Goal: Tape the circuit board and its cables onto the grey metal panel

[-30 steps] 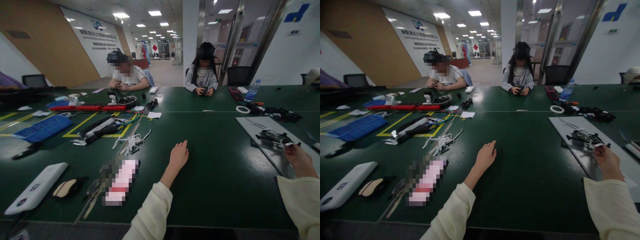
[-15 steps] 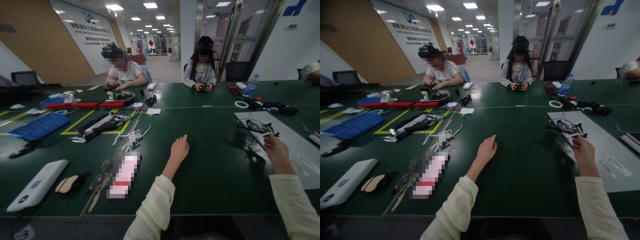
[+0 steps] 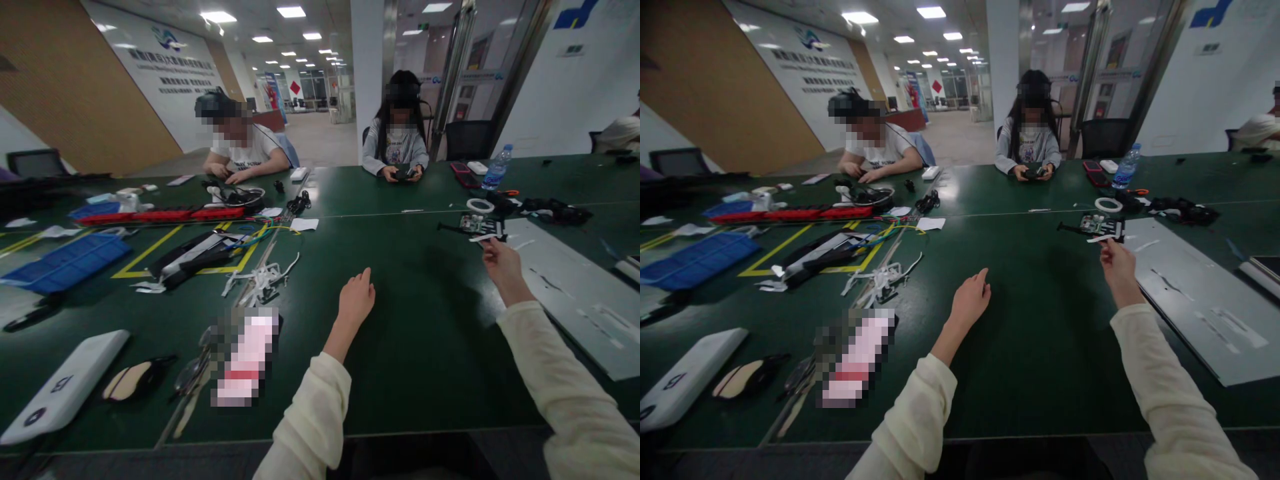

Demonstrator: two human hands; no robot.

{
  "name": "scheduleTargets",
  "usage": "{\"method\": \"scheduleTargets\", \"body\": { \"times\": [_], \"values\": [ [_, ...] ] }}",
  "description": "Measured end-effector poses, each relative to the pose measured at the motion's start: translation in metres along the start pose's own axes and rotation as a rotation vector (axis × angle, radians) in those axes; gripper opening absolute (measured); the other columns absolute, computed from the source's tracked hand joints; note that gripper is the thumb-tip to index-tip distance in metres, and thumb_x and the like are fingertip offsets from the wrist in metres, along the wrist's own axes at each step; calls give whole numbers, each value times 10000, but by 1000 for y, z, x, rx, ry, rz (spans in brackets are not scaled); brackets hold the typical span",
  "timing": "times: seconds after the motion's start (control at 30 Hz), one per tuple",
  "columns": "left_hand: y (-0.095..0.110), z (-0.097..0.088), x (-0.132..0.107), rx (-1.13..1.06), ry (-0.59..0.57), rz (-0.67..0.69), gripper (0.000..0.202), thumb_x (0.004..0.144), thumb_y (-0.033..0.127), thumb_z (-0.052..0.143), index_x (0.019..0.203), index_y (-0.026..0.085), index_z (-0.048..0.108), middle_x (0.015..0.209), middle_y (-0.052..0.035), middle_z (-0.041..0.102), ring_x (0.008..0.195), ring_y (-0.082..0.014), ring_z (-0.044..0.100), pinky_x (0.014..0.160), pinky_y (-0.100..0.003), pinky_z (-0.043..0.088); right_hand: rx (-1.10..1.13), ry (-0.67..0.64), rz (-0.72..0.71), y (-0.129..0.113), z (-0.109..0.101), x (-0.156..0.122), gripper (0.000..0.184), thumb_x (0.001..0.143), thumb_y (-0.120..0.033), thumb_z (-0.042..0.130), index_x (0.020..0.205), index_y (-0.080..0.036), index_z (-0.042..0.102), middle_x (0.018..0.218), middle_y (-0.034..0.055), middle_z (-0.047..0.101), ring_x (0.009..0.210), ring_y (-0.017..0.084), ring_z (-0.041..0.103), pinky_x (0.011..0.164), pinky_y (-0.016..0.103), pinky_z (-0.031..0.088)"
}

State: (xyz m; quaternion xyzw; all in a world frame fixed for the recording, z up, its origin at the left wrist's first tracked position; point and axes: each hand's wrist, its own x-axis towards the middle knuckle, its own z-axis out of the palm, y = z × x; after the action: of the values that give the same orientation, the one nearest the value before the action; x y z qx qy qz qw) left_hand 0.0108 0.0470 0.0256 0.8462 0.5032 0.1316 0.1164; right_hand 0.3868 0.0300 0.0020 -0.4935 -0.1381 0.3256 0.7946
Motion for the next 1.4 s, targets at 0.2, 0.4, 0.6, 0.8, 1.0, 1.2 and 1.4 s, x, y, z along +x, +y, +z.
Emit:
{"method": "scheduleTargets", "body": {
  "times": [0.2, 0.4, 0.6, 0.8, 1.0, 1.2, 1.4],
  "values": [
    [-3, 1, 2, -3, 5, -9, 469, 958, 237, 415, 1417, 173, 342, 1187, -103, 613, 1007, -186, 605, 823, -302, 514, 19, -7, 89, 41, -1, -18, 200, 709, -182, 741, 666, -165, 546, 599, -23, 597, 506, 50, 536, 398, 102, 426],
    [-4, 1, 2, 2, 19, 7, 472, 956, 244, 416, 1416, 162, 343, 1124, -86, 628, 963, -171, 612, 797, -282, 515, 101, -145, 69, 30, 8, -27, 202, 680, -245, 784, 768, -181, 614, 818, -6, 686, 593, 36, 567, 514, 118, 505],
    [-2, -2, 3, 10, 197, -42, 336, 953, 201, 393, 1275, 157, 474, 1066, -86, 636, 918, -174, 621, 784, -288, 494, -68, -536, 195, 34, 32, -67, 260, 672, -326, 804, 873, -190, 713, 865, 22, 708, 682, 81, 622, 596, 170, 533],
    [-8, -10, 3, -43, 622, -50, 141, 906, 136, 436, 943, 178, 566, 906, -69, 626, 888, -202, 599, 810, -335, 485, -372, -754, 367, 53, 46, -98, 297, 740, -404, 739, 919, -168, 723, 892, 51, 716, 693, 86, 619, 590, 171, 480],
    [-7, -4, 4, -14, 546, 126, 180, 915, 146, 441, 1051, 174, 557, 977, -82, 630, 936, -215, 599, 868, -377, 486, -582, -930, 382, 55, 52, -106, 295, 832, -415, 625, 917, -139, 686, 911, 66, 708, 646, 68, 588, 522, 154, 407],
    [3, 6, 2, 25, 218, 415, 379, 931, 285, 481, 1297, 187, 475, 1325, -93, 539, 1281, -233, 448, 1076, -416, 372, -781, -772, 199, 67, 60, -111, 397, 880, -359, 542, 1212, -144, 581, 856, 66, 690, 630, 102, 630, 452, 157, 401],
    [1, 21, 2, 70, 14, 472, 477, 939, 407, 460, 1381, 232, 423, 1456, -69, 441, 1377, -240, 348, 1135, -446, 283, -772, -761, 105, 70, 53, -106, 602, 899, -369, 465, 1458, -191, 332, 1127, 109, 651, 754, 156, 688, 512, 219, 499]
  ]
}}
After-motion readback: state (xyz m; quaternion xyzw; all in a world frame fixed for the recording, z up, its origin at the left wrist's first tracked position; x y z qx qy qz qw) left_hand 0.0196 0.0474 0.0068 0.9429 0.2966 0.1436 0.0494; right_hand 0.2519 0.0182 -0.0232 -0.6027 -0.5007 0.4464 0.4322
